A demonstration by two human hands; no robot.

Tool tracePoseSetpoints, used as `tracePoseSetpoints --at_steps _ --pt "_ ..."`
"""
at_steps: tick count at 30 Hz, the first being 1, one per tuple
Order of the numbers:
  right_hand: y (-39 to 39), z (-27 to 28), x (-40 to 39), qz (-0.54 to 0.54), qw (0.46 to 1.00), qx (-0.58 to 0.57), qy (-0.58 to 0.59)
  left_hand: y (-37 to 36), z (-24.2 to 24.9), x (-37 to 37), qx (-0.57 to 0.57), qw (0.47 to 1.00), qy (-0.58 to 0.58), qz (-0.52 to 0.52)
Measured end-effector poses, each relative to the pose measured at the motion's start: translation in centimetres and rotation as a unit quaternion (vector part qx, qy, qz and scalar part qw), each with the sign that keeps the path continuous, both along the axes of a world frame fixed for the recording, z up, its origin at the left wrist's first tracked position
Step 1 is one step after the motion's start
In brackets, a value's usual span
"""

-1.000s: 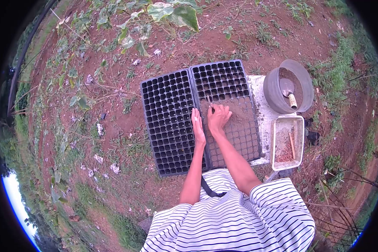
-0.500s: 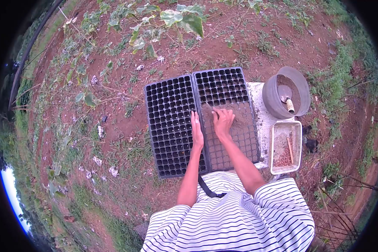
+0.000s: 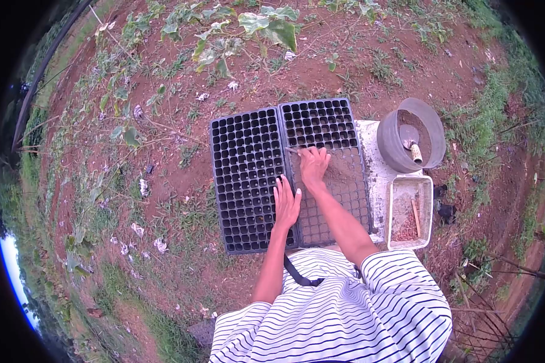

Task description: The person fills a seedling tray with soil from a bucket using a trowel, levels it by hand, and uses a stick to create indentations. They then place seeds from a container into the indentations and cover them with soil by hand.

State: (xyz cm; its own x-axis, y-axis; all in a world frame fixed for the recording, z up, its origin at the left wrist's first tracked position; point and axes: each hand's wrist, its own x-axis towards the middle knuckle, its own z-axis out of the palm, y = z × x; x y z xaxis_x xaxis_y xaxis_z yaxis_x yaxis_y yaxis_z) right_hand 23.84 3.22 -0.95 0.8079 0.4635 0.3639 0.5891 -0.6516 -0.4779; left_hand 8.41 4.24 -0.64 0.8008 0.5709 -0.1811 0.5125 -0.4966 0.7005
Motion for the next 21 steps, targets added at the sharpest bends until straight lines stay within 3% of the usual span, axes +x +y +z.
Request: tracePoseSetpoints --at_steps 9,14,21 --pt "1.7 0.9 3.2 -0.067 0.997 0.009 0.048 0.1 -0.5 0.0 0.031 0.999 0.024 -0.017" --pt "-5.4 2.0 -1.0 -0.047 0.997 0.057 0.035 -0.1 -1.1 0.0 0.084 0.994 0.054 -0.048" --pt "-15.6 1.5 -7.3 -0.004 0.999 -0.028 0.027 -0.2 -1.8 0.0 0.11 0.993 0.023 -0.04"
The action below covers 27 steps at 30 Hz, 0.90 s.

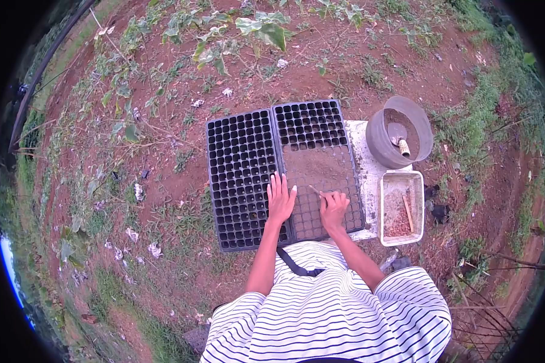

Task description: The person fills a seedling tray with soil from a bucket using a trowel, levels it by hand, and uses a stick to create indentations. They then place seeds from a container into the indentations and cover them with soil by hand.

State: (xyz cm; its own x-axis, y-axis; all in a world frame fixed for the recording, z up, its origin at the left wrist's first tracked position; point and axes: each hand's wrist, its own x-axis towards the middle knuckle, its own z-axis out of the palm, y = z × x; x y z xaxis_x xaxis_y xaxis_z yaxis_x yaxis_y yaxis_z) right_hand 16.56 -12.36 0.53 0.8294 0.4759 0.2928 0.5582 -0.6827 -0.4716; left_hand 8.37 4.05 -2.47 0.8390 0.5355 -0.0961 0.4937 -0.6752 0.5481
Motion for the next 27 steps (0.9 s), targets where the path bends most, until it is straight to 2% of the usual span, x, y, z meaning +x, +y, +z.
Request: tracePoseSetpoints --at_steps 4,7,9,13,21,23,25,27 --pt "0.5 -0.5 0.2 0.002 1.0 0.016 0.021 0.4 0.1 -0.1 0.009 1.0 -0.021 0.012" --pt "3.2 -0.3 1.0 0.058 0.997 0.04 0.007 0.1 0.8 -1.2 0.033 0.997 -0.051 0.053" --pt "5.4 -0.4 1.5 0.102 0.994 0.042 0.0 -0.1 1.5 -2.3 0.094 0.992 0.02 0.086" --pt "9.4 -1.6 3.1 0.132 0.99 0.035 -0.016 -0.6 0.6 -4.1 0.099 0.992 0.043 0.063" --pt "14.8 -2.2 7.8 0.07 0.996 -0.013 -0.055 -0.5 0.1 -4.1 0.101 0.991 0.073 0.051" --pt "16.1 -2.3 8.6 0.044 0.997 0.02 -0.054 -0.5 0.3 -4.0 0.099 0.99 0.076 0.058" --pt "16.8 -2.1 9.3 -0.026 0.999 -0.003 -0.039 -0.5 0.1 -4.1 0.093 0.991 0.075 0.058" --pt "17.4 -2.1 10.4 -0.046 0.999 -0.009 -0.001 -0.4 0.0 -4.2 0.098 0.991 0.07 0.06"
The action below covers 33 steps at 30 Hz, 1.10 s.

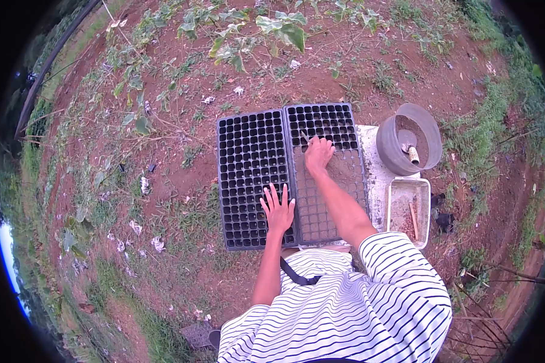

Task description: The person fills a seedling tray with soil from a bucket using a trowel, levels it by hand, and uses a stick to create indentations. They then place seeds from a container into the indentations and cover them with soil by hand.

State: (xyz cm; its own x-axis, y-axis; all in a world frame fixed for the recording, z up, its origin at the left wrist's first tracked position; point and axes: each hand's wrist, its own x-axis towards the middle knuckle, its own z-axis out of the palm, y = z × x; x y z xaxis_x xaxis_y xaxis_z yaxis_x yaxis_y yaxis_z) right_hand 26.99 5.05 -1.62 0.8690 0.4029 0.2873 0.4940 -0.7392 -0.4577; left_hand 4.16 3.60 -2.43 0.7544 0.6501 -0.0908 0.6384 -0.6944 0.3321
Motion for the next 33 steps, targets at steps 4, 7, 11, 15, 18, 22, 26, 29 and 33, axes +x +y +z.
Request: tracePoseSetpoints --at_steps 4,7,11,15,18,22,26,29,33 --pt "-0.6 0.3 0.0 -0.085 0.996 0.01 -0.003 0.1 -0.1 0.0 -0.004 1.0 -0.007 -0.006" --pt "-4.0 1.4 -2.8 -0.029 0.996 0.087 0.015 0.1 -0.3 0.0 0.0 1.0 -0.003 -0.007" --pt "-11.3 2.2 -8.9 0.041 0.997 0.057 -0.027 0.2 -0.8 -0.2 0.007 1.0 -0.012 -0.019" --pt "-14.7 1.1 -10.3 0.048 0.999 0.004 0.018 0.4 -0.8 -0.1 0.01 0.999 0.017 -0.028" --pt "-15.1 3.8 -9.6 0.075 0.991 0.097 0.046 0.6 0.1 0.0 -0.021 0.998 0.042 -0.032" --pt "-18.6 4.7 -7.2 0.021 0.991 0.126 0.042 0.7 0.4 0.0 -0.026 0.998 0.047 -0.037" --pt "-25.7 4.6 -4.1 -0.235 0.963 0.106 -0.074 0.8 0.5 -0.1 -0.025 0.998 0.05 -0.035" --pt "-33.5 1.4 -2.5 -0.317 0.948 0.024 0.024 0.6 0.9 0.0 -0.027 0.998 0.051 -0.028" --pt "-43.7 -3.3 -2.2 -0.255 0.948 -0.106 0.155 0.5 0.9 0.2 -0.033 0.998 0.053 -0.018"
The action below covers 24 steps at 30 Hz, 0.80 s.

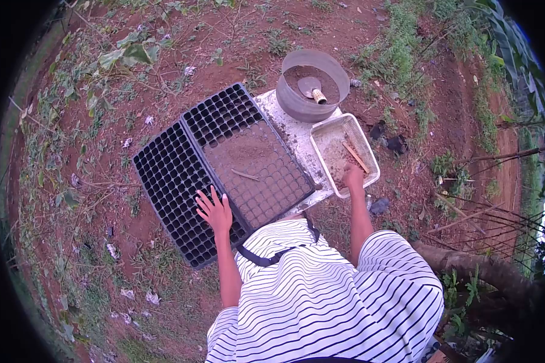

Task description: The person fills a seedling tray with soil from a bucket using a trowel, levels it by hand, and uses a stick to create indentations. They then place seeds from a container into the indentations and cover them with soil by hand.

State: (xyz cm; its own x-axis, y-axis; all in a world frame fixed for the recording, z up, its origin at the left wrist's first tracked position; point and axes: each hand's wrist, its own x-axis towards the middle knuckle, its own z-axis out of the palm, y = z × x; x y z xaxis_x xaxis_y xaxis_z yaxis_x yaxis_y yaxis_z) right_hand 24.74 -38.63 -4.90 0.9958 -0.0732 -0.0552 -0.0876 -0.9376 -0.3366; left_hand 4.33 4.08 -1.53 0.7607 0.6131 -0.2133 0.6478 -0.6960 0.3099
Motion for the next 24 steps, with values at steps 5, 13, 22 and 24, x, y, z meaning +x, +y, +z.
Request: tracePoseSetpoints --at_steps 5,13,22,24 --pt "-0.8 1.6 -1.7 0.08 0.989 0.102 0.067 0.0 1.1 0.5 -0.01 1.0 -0.019 0.012" --pt "3.8 3.0 -2.4 0.068 0.989 0.13 0.018 -1.6 2.7 1.8 0.007 0.989 -0.144 0.003" --pt "4.1 3.0 -1.6 0.025 0.987 0.154 -0.048 -1.9 4.3 2.6 -0.044 0.972 -0.232 0.0" --pt "5.8 3.3 -0.8 0.011 0.975 0.167 -0.144 -2.3 5.5 2.9 -0.097 0.959 -0.265 -0.011"
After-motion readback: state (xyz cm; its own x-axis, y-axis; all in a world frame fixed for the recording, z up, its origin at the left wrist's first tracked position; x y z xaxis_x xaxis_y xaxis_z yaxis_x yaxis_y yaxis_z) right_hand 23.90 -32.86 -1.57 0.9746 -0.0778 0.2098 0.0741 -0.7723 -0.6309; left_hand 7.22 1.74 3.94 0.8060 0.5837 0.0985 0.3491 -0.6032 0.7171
